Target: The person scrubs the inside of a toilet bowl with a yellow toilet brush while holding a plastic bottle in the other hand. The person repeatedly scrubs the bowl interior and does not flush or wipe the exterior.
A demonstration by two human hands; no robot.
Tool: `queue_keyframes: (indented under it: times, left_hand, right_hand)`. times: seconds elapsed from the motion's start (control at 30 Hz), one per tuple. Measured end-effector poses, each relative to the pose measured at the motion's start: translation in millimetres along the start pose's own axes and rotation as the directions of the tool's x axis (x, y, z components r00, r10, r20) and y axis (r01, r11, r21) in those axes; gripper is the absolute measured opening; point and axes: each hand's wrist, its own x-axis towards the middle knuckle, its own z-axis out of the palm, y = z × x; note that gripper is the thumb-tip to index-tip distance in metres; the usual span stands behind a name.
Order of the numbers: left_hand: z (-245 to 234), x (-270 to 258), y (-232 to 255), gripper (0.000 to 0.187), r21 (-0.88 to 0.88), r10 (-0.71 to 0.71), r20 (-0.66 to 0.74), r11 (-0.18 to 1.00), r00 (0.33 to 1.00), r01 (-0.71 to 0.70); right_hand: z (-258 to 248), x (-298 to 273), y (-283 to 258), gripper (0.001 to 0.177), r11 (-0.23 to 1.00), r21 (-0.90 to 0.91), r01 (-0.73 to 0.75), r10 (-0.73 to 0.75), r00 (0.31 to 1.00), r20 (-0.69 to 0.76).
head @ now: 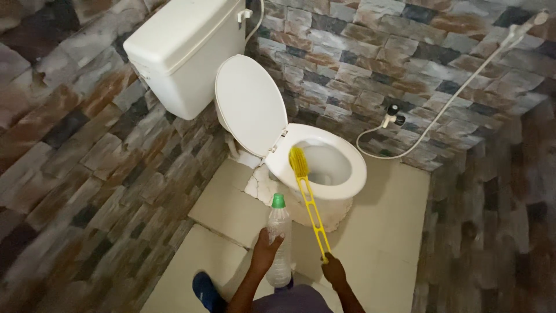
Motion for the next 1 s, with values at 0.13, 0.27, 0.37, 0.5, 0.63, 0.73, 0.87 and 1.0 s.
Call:
queue_keyframes:
  times: [0.13, 0.27, 0.37, 0.5, 0.63, 0.73, 0.87, 1.0]
  left_hand:
    - [2, 4, -12, 0.068, -0.024, 0.035, 0.003, 0.999, 0.999, -0.035]
    - [-8, -10, 18, 0.069, -0.053, 0.02, 0.026, 0.998, 0.999, -0.018]
    - [-14, -14, 27, 0.066, -0.023, -0.068, 0.053, 0.997, 0.996, 0.069]
    - [-13, -11, 14, 0.064, -0.09, -0.123, 0.039, 0.988, 0.992, 0.126]
    - [-11, -12, 10, 0.06, -0.273, -0.095, 0.056, 0.956, 0.994, 0.107]
    - [-6, -5, -2, 0.06, -0.255, -0.06, 0.044, 0.964, 0.997, 0.069]
    - [-3, -5, -2, 0.059, -0.15, 0.0, 0.008, 0.989, 1.0, 0.001]
    - [-4, 0, 4, 0.064, -0.005, -0.022, 0.015, 1.0, 1.0, 0.022]
  right_hand:
    - [-20, 40, -41, 0.024, 0.921, 0.339, -0.191, 0.122, 0.969, 0.216]
    - [8, 97, -28, 0.027, 0.66, 0.683, -0.311, 0.046, 0.925, 0.377]
    - [-21, 79, -77, 0.035, 0.523, 0.792, -0.314, -0.08, 0.907, 0.413]
    - [-46, 40, -116, 0.037, 0.585, 0.667, -0.462, 0.061, 0.845, 0.531]
    - [-44, 16, -115, 0.037, 0.403, 0.772, -0.492, -0.106, 0.812, 0.573]
    - [-54, -11, -132, 0.039, 0.442, 0.716, -0.541, -0.061, 0.778, 0.626]
    - [-58, -26, -129, 0.039, 0.443, 0.691, -0.571, -0.016, 0.766, 0.643]
    - [-47, -6, -115, 0.034, 0.393, 0.755, -0.525, -0.014, 0.818, 0.576]
